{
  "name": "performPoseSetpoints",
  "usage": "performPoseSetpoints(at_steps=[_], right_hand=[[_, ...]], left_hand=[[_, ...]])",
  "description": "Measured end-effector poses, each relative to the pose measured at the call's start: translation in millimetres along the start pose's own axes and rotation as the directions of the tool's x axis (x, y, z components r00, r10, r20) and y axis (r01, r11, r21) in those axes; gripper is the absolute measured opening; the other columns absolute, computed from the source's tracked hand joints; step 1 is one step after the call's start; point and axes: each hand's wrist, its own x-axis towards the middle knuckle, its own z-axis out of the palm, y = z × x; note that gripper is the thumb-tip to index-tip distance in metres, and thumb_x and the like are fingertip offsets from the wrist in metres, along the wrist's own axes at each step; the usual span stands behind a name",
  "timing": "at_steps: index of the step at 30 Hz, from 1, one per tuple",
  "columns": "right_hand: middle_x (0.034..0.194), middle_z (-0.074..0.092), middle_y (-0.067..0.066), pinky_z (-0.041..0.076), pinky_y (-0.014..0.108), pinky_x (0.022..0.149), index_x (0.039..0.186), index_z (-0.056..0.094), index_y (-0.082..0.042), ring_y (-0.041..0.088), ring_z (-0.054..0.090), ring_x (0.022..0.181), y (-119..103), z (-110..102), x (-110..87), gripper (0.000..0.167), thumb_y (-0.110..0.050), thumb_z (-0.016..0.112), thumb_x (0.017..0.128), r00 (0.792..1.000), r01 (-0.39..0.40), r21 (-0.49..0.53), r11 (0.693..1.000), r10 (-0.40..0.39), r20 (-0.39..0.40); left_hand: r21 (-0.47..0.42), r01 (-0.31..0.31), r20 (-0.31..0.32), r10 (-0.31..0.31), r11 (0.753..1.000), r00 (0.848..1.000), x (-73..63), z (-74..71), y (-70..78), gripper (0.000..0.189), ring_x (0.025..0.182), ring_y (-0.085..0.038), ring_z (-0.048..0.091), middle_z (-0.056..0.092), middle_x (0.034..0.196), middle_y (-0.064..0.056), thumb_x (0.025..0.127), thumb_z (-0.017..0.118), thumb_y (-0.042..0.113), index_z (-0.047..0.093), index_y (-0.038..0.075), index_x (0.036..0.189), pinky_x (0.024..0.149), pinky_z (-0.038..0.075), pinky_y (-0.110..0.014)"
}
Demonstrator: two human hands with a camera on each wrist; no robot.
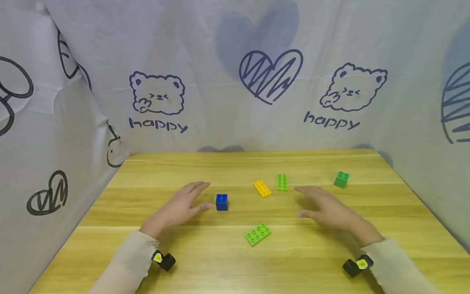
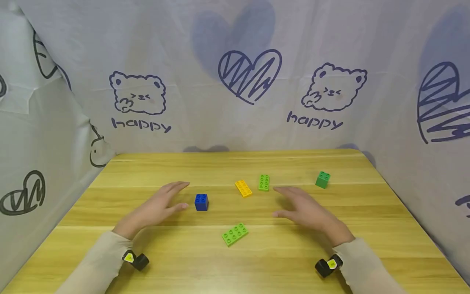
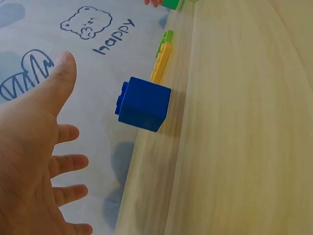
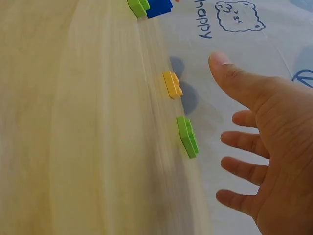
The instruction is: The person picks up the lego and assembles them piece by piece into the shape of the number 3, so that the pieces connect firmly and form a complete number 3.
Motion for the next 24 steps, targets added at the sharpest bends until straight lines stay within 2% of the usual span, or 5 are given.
performPoseSetpoints(at_steps=[4,9,16,24], right_hand=[[0.145,0.046,0.016,0.031,0.057,0.107,0.145,0.046,-0.006,0.038,0.042,0.132,-5.4,3.3,2.0,0.078,-0.041,0.077,0.083,0.999,0.04,0.034,0.999,-0.04,-0.001],[0.143,0.049,0.013,0.032,0.055,0.107,0.143,0.049,-0.009,0.035,0.044,0.131,-11.1,9.0,5.0,0.075,-0.044,0.076,0.082,0.998,0.066,0.1,0.993,-0.068,0.013],[0.139,0.054,0.005,0.039,0.052,0.103,0.14,0.052,-0.012,0.031,0.049,0.127,-21.4,14.8,10.6,0.065,-0.036,0.076,0.085,0.994,0.052,0.223,0.974,-0.073,0.086],[0.136,0.055,0.003,0.041,0.047,0.102,0.138,0.053,-0.011,0.024,0.052,0.124,-34.5,22.8,18.2,0.062,-0.036,0.076,0.085,0.977,0.062,0.293,0.954,-0.119,0.18]], left_hand=[[-0.037,0.011,0.011,-0.011,0.999,1.0,2.6,2.8,4.3,0.075,0.14,-0.038,0.029,0.031,0.155,-0.016,0.095,0.053,0.057,0.028,0.02,0.155,0.109,0.026,-0.058],[-0.05,0.037,0.027,-0.036,0.998,0.999,7.0,6.7,6.1,0.081,0.141,-0.036,0.028,0.03,0.155,-0.015,0.091,0.05,0.067,0.028,0.024,0.155,0.109,0.027,-0.058],[-0.078,0.039,0.035,-0.036,0.996,0.999,15.4,10.7,8.1,0.086,0.14,-0.036,0.031,0.033,0.154,-0.014,0.086,0.051,0.073,0.032,0.024,0.154,0.108,0.029,-0.058],[-0.074,0.002,0.027,0.0,0.997,1.0,23.3,16.2,11.0,0.079,0.136,-0.032,0.037,0.042,0.149,-0.008,0.087,0.057,0.066,0.04,0.021,0.151,0.108,0.032,-0.052]])
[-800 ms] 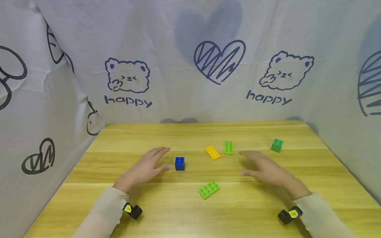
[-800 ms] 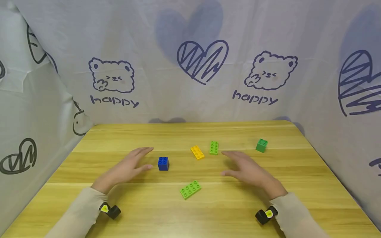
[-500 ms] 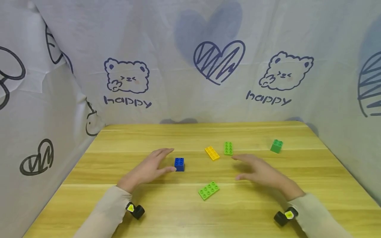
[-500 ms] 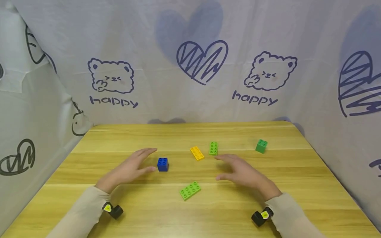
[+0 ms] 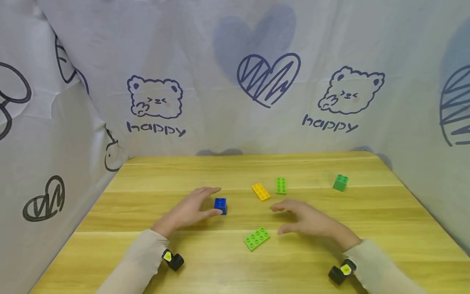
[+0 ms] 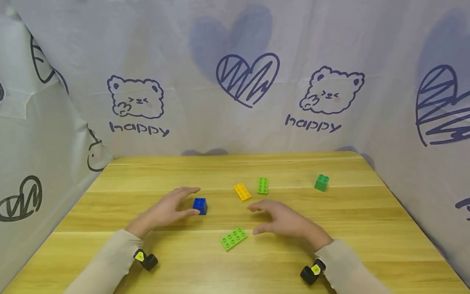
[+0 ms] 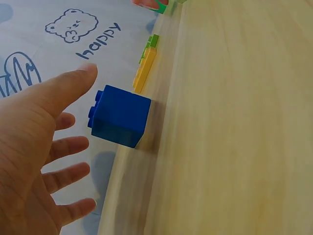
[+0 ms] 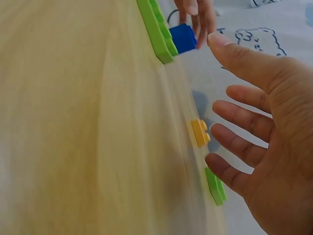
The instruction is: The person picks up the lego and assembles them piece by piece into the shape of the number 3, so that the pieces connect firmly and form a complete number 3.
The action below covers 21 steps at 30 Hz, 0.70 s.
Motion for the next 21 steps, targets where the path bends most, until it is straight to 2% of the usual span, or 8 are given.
performPoseSetpoints(at_steps=[5,13,21], right_hand=[[0.134,0.056,-0.004,0.039,0.046,0.104,0.138,0.054,-0.013,0.019,0.052,0.123,-1.8,8.3,6.3,0.064,-0.041,0.074,0.085,0.999,0.013,-0.024,1.0,-0.012,0.045],[0.133,0.056,-0.008,0.038,0.045,0.105,0.135,0.058,-0.018,0.018,0.049,0.123,-5.1,17.8,9.4,0.062,-0.047,0.074,0.082,0.997,0.049,-0.064,0.997,-0.045,0.054],[0.128,0.057,-0.011,0.039,0.043,0.104,0.13,0.062,-0.02,0.015,0.05,0.12,-6.6,26.7,12.5,0.056,-0.045,0.076,0.082,0.993,0.105,-0.094,0.99,-0.1,0.059]], left_hand=[[0.008,0.0,0.004,0.0,1.0,1.0,5.8,2.1,1.6,0.075,0.135,-0.03,0.04,0.046,0.146,-0.006,0.087,0.059,0.064,0.046,0.021,0.147,0.109,0.033,-0.049],[0.027,0.0,0.022,-0.001,1.0,1.0,12.8,2.0,6.0,0.066,0.132,-0.027,0.044,0.051,0.141,-0.004,0.089,0.065,0.053,0.051,0.019,0.143,0.108,0.035,-0.046],[0.031,-0.021,0.017,0.021,0.999,1.0,12.2,4.9,4.2,0.063,0.126,-0.028,0.049,0.056,0.135,-0.006,0.09,0.066,0.051,0.054,0.015,0.14,0.106,0.038,-0.046]])
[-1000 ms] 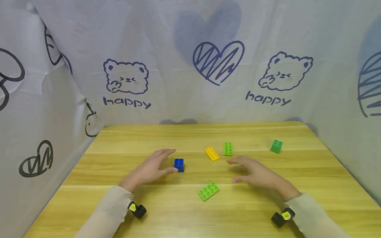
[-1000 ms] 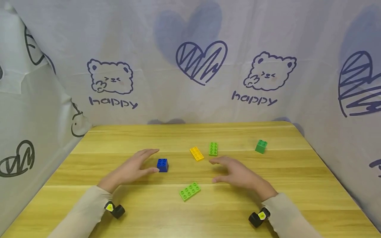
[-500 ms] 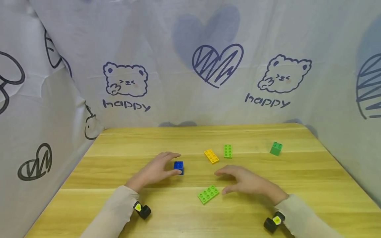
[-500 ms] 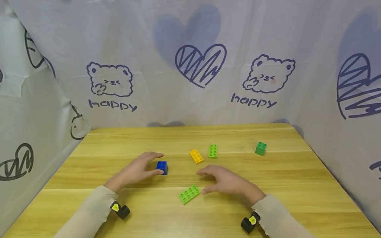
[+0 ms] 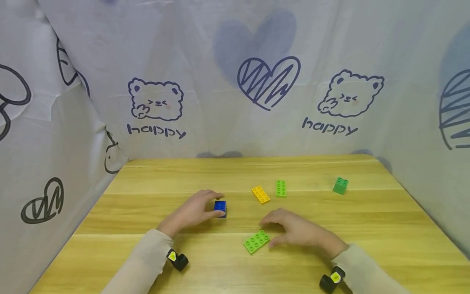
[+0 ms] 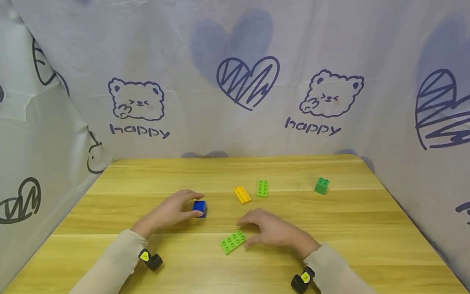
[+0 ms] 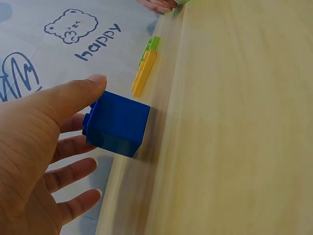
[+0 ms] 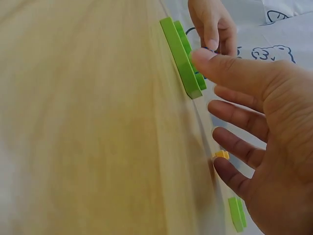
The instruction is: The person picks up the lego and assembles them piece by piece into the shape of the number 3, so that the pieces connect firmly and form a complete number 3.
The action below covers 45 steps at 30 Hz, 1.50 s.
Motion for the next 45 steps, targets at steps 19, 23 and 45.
performPoseSetpoints(at_steps=[19,23,45], right_hand=[[0.12,0.058,-0.016,0.043,0.037,0.099,0.122,0.065,-0.023,0.01,0.051,0.113,-0.2,7.8,-1.8,0.036,-0.033,0.073,0.089,1.0,-0.001,-0.007,1.0,0.001,0.005],[0.116,0.058,-0.017,0.044,0.036,0.097,0.119,0.065,-0.024,0.009,0.052,0.11,-1.2,9.0,-2.6,0.032,-0.031,0.074,0.088,1.0,-0.012,-0.02,1.0,0.012,-0.015],[0.122,0.059,-0.013,0.044,0.04,0.1,0.121,0.066,-0.021,0.012,0.053,0.115,-5.3,13.0,-3.6,0.034,-0.033,0.072,0.09,0.999,0.018,-0.069,0.997,-0.02,-0.025]], left_hand=[[-0.005,-0.019,-0.001,0.019,1.0,1.0,-1.8,6.2,-5.6,0.054,0.121,-0.026,0.053,0.059,0.129,-0.005,0.093,0.063,0.047,0.058,0.014,0.135,0.102,0.042,-0.045],[-0.006,-0.022,0.0,0.022,1.0,1.0,-1.9,8.3,-8.1,0.056,0.118,-0.024,0.055,0.06,0.129,-0.004,0.093,0.062,0.05,0.057,0.014,0.136,0.098,0.045,-0.043],[-0.097,0.019,0.03,-0.016,0.995,0.999,-2.2,12.5,-10.5,0.06,0.114,-0.022,0.059,0.057,0.132,-0.007,0.095,0.061,0.046,0.051,0.011,0.142,0.093,0.049,-0.04]])
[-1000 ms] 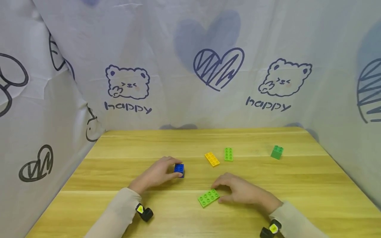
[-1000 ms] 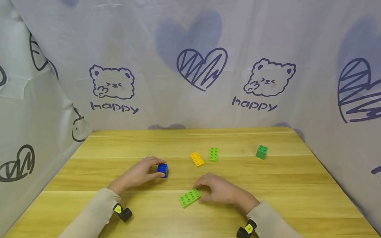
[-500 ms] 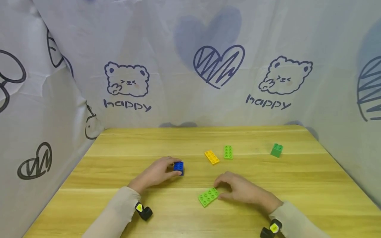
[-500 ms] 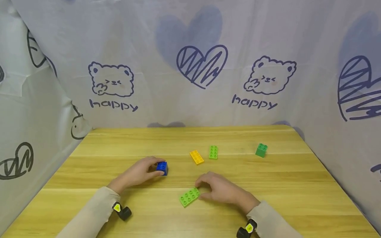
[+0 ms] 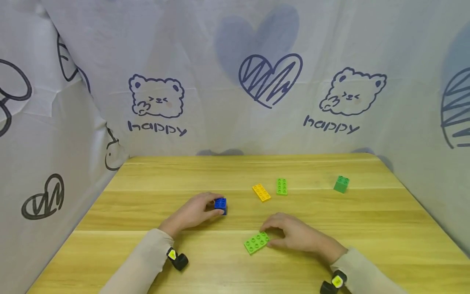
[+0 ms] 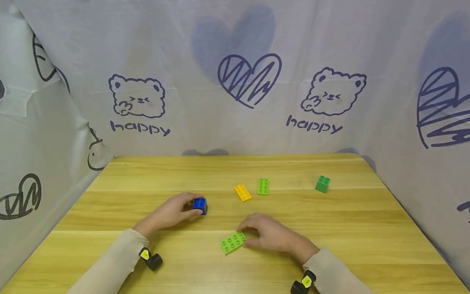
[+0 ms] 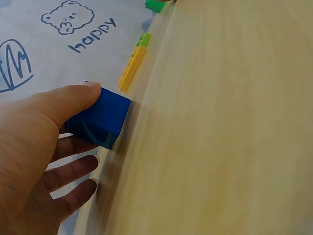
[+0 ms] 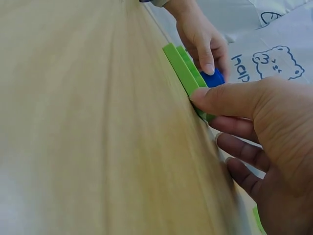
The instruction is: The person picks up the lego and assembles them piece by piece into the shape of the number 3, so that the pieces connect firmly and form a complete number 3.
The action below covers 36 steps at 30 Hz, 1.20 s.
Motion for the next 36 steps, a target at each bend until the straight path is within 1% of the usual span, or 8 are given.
performPoseSetpoints(at_steps=[5,13,19,25,31,36], right_hand=[[0.121,0.059,-0.013,0.044,0.04,0.099,0.122,0.066,-0.021,0.011,0.054,0.115,2.6,2.3,-1.7,0.038,-0.039,0.071,0.09,1.0,-0.025,0.012,1.0,0.025,-0.015],[0.117,0.059,-0.015,0.045,0.038,0.097,0.122,0.066,-0.021,0.008,0.054,0.11,6.4,6.6,-3.7,0.042,-0.046,0.07,0.089,0.998,-0.03,0.024,0.999,0.032,-0.059],[0.116,0.059,-0.016,0.046,0.038,0.096,0.121,0.066,-0.021,0.008,0.054,0.109,5.6,7.1,-4.0,0.042,-0.046,0.069,0.089,0.997,-0.025,0.007,1.0,0.026,-0.072],[0.116,0.058,-0.016,0.046,0.038,0.096,0.122,0.066,-0.021,0.008,0.054,0.109,5.5,7.5,-3.2,0.042,-0.048,0.068,0.089,0.997,-0.034,-0.021,0.999,0.032,-0.071],[0.116,0.058,-0.015,0.046,0.038,0.096,0.122,0.066,-0.022,0.008,0.054,0.109,4.9,7.5,-2.7,0.043,-0.049,0.067,0.089,0.997,-0.043,-0.033,0.999,0.041,-0.067],[0.114,0.058,-0.015,0.046,0.037,0.095,0.121,0.067,-0.021,0.007,0.054,0.108,3.6,6.8,-2.2,0.041,-0.047,0.068,0.089,0.997,-0.048,-0.039,0.998,0.045,-0.065]], left_hand=[[-0.013,0.006,0.008,-0.006,1.0,1.0,0.1,-0.2,-0.1,0.059,0.115,-0.023,0.059,0.057,0.133,-0.008,0.095,0.062,0.043,0.05,0.01,0.143,0.094,0.049,-0.04],[0.011,0.008,-0.006,-0.008,1.0,1.0,1.0,-0.6,1.5,0.052,0.112,-0.024,0.06,0.058,0.132,-0.009,0.095,0.066,0.031,0.052,0.009,0.14,0.093,0.049,-0.041],[0.012,0.014,-0.036,-0.014,1.0,0.999,0.6,-2.4,6.1,0.048,0.109,-0.021,0.06,0.061,0.125,-0.006,0.094,0.067,0.033,0.056,0.01,0.135,0.091,0.05,-0.04],[0.027,-0.016,-0.07,0.018,1.0,0.997,0.5,-5.5,13.4,0.046,0.104,-0.017,0.058,0.062,0.117,0.001,0.093,0.068,0.039,0.06,0.014,0.131,0.088,0.049,-0.038],[0.064,-0.037,-0.093,0.043,0.997,0.995,-0.9,-9.2,24.1,0.047,0.102,-0.016,0.057,0.062,0.113,0.002,0.092,0.068,0.041,0.061,0.014,0.129,0.086,0.049,-0.038],[0.089,-0.093,-0.111,0.103,0.992,0.989,-0.8,-11.2,35.5,0.045,0.1,-0.02,0.058,0.063,0.109,0.003,0.091,0.07,0.039,0.063,0.013,0.127,0.085,0.049,-0.037]])
